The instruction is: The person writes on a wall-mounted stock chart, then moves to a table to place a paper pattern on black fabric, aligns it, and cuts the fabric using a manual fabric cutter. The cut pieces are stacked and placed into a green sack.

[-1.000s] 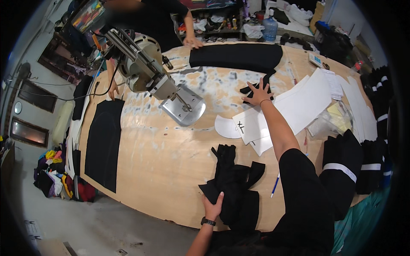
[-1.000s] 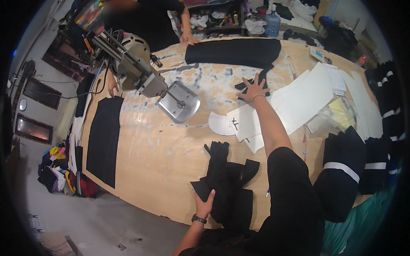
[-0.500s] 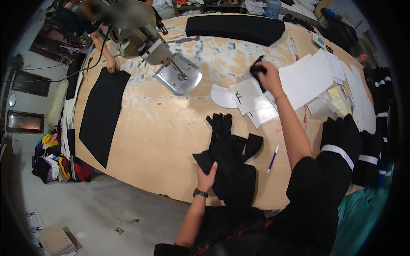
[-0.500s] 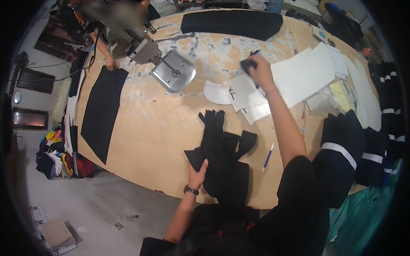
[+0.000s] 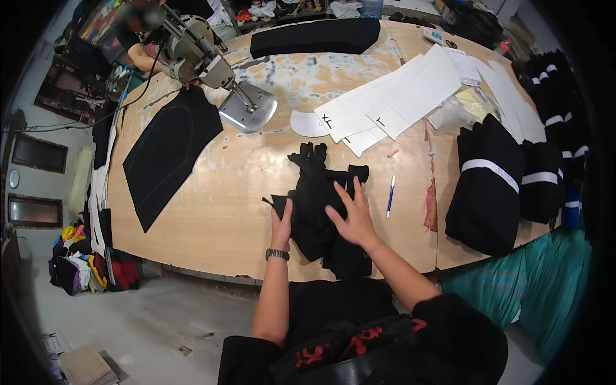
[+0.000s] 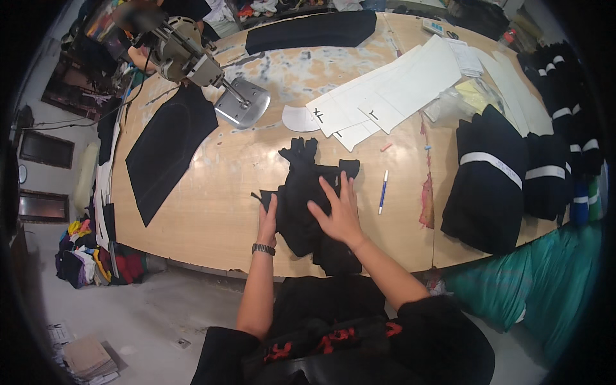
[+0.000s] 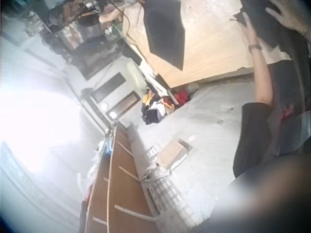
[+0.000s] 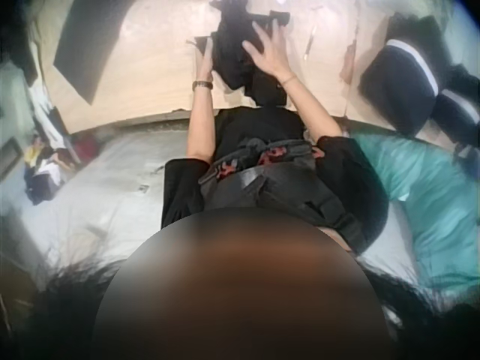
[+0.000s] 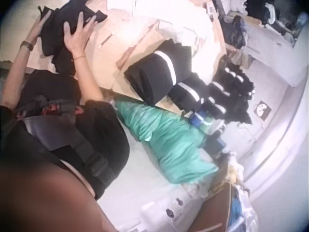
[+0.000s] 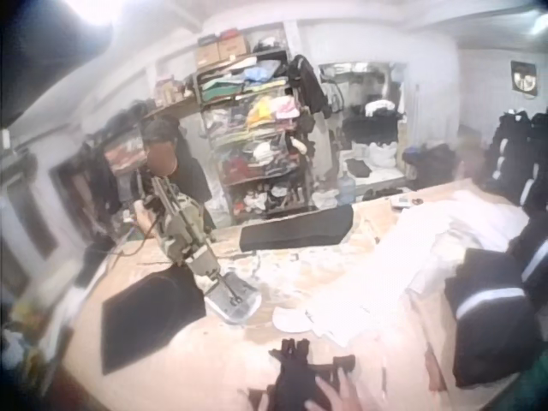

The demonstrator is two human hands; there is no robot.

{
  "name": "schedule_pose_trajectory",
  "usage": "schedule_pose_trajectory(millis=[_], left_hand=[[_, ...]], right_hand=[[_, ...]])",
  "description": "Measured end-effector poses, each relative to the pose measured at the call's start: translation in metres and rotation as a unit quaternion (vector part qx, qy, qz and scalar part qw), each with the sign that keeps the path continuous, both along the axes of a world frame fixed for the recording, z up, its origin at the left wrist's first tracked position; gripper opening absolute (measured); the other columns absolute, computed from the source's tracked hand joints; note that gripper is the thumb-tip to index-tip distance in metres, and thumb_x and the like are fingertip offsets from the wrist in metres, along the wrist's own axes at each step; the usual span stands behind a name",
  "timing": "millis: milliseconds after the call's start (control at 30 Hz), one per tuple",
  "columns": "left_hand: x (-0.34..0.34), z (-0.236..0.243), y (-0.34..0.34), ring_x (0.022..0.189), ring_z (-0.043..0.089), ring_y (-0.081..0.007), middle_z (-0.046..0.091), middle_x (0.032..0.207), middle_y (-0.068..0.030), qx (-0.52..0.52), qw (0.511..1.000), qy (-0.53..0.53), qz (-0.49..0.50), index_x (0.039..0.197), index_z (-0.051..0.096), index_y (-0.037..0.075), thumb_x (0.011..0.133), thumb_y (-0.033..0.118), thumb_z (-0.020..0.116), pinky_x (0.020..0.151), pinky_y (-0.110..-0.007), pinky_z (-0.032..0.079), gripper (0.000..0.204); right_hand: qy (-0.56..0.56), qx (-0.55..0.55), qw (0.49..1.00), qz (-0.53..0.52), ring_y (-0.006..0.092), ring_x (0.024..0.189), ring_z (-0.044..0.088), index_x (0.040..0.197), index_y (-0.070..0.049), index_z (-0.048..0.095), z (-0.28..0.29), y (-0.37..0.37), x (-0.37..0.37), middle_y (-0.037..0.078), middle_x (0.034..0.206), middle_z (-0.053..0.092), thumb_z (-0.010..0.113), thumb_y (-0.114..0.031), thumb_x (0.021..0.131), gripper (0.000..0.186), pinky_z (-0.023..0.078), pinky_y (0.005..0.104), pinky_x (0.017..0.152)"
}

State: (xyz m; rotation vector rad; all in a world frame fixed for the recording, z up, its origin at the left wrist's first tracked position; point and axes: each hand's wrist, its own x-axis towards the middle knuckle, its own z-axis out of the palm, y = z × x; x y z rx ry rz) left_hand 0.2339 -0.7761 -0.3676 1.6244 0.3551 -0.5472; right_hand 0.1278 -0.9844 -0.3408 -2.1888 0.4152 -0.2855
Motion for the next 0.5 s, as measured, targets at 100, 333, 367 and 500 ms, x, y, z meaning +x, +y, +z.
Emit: schedule_pose_trajectory(millis=[100,333,367,500], left_hand=[[0.010,-0.011,-0.006,0.143,0.050,-0.0253,0.054,0.154,-0.0147,-0.030,0.996,-0.003,-0.085,0.155,0.046,0.000,0.098,0.058,0.072,0.118,-0.038,0.040,0.085],[0.047,-0.008,0.051,0.122,0.066,-0.0233,0.067,0.137,-0.0102,-0.241,0.967,0.062,-0.053,0.148,0.055,0.006,0.100,0.032,0.076,0.101,-0.039,0.057,0.059],[0.047,0.003,0.068,0.122,0.066,-0.0235,0.067,0.137,-0.0105,-0.209,0.974,0.070,-0.056,0.148,0.055,0.005,0.100,0.029,0.076,0.101,-0.038,0.057,0.057],[0.041,0.050,0.108,0.120,0.068,-0.0239,0.066,0.137,-0.0116,-0.204,0.964,0.021,-0.171,0.148,0.054,0.002,0.103,0.027,0.071,0.101,-0.039,0.057,0.054]], right_hand=[[0.182,-0.038,0.983,-0.003,0.0582,0.154,0.024,0.158,-0.019,0.051,-0.027,0.026,0.043,0.039,0.163,0.032,0.056,-0.071,0.098,0.079,0.021,0.0610,0.127],[-0.003,0.151,0.989,-0.005,0.0530,0.129,0.057,0.155,-0.003,0.049,-0.021,0.115,0.066,0.032,0.151,0.049,0.069,-0.058,0.096,0.083,0.046,0.0555,0.112],[-0.009,0.151,0.988,-0.005,0.0538,0.129,0.056,0.156,-0.002,0.047,-0.013,0.131,0.061,0.033,0.151,0.048,0.071,-0.057,0.095,0.085,0.045,0.0555,0.112],[-0.067,0.148,0.987,-0.023,0.0548,0.131,0.051,0.158,-0.004,0.045,0.019,0.167,0.035,0.033,0.150,0.045,0.070,-0.056,0.097,0.084,0.043,0.0539,0.114]])
